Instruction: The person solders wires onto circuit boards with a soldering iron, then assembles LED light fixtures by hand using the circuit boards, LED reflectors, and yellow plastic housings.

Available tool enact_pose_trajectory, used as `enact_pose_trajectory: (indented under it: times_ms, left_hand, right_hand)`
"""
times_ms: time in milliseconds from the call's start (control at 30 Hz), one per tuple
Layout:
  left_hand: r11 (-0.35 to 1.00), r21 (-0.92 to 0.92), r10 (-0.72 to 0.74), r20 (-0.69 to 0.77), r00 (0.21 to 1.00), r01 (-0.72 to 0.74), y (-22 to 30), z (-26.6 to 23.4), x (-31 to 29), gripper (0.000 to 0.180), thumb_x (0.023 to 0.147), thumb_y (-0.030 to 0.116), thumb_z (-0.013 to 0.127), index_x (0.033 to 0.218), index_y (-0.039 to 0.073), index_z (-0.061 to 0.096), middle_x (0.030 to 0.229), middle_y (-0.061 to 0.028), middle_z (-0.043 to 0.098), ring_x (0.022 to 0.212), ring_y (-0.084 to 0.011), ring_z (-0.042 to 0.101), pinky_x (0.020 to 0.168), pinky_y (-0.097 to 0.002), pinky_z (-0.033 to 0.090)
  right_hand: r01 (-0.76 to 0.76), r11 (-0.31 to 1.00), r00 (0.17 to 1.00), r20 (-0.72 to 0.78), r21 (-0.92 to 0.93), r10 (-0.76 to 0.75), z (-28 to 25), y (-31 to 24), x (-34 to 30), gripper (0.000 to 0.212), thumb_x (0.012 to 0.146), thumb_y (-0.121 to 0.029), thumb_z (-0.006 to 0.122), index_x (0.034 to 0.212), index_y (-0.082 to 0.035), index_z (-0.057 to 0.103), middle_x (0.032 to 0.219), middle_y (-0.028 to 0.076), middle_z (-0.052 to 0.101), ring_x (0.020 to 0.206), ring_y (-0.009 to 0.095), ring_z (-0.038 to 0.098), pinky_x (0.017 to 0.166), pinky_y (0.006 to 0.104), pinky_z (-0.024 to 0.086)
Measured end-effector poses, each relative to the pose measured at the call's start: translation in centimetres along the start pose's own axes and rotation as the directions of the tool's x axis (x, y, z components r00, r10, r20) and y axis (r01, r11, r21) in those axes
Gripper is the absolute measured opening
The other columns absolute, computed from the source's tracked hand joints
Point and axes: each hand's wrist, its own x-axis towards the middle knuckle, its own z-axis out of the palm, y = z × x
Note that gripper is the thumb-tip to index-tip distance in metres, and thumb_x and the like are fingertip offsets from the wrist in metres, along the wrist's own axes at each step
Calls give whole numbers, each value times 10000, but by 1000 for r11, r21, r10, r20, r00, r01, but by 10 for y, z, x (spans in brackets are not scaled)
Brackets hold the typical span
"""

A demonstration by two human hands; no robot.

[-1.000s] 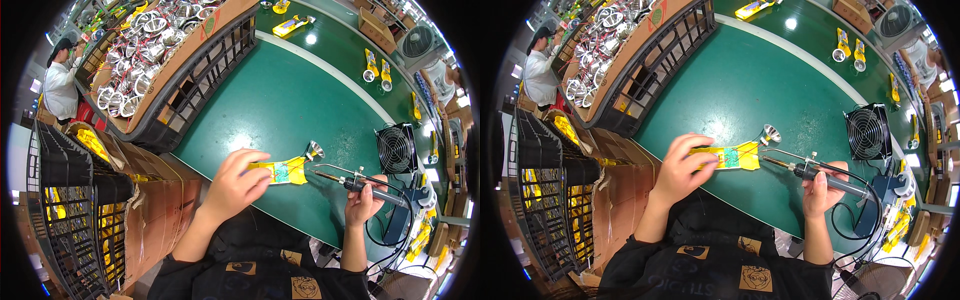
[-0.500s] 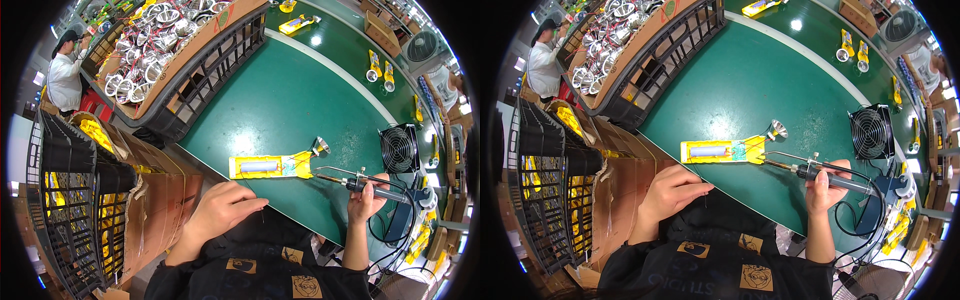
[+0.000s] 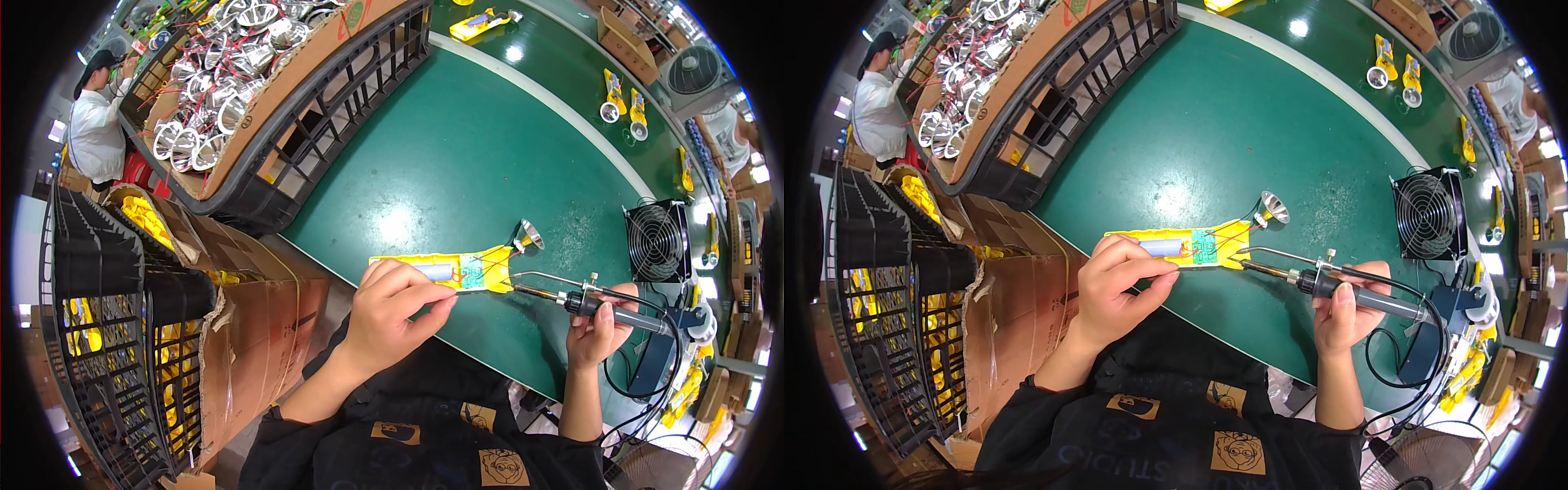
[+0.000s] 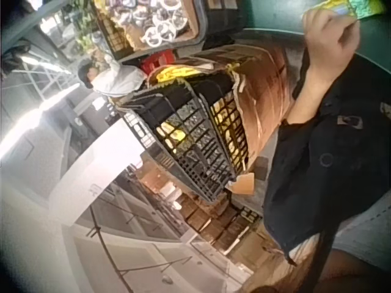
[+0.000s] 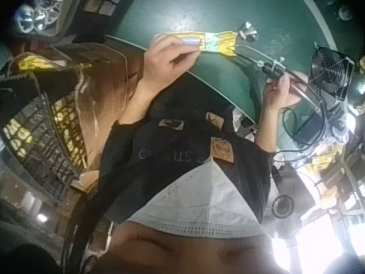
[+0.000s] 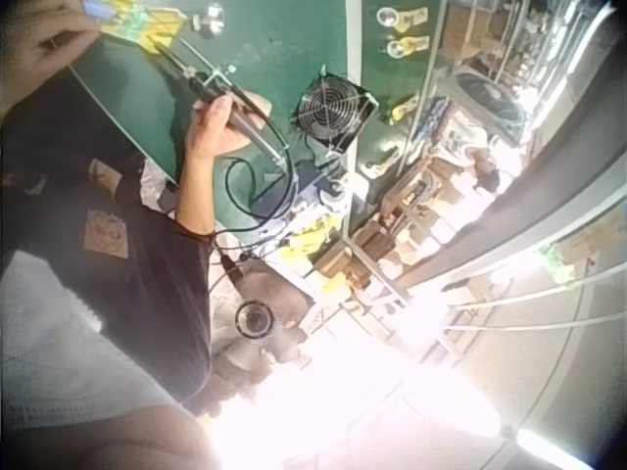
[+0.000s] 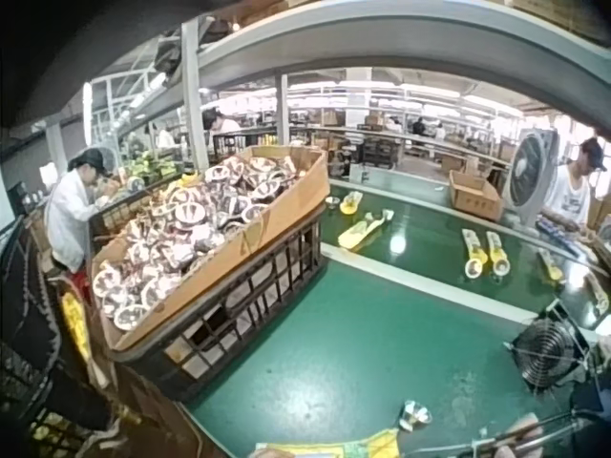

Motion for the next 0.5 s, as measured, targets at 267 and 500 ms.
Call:
enact_pose_trajectory:
  times_ms: [267,500]
  left_hand:
    - [976,218,-40,118,992,13,0,3,8,155,556,67,697,665,123,601,603,39,480,560,-136,454,568,-273,333]
    - [965,261,-75,191,979,22,1,2,19,147,559,79,697,654,127,595,602,46,480,547,-127,453,555,-275,314]
  right_hand:
    - [-69,986,994,68,-150,80,8,4,-6,297,732,-234,563,783,-30,354,541,35,409,356,60,367,326,158,299]
    - [-94,989,991,83,-117,104,10,6,-5,308,731,-227,582,775,-9,369,539,58,435,366,79,414,323,167,338]
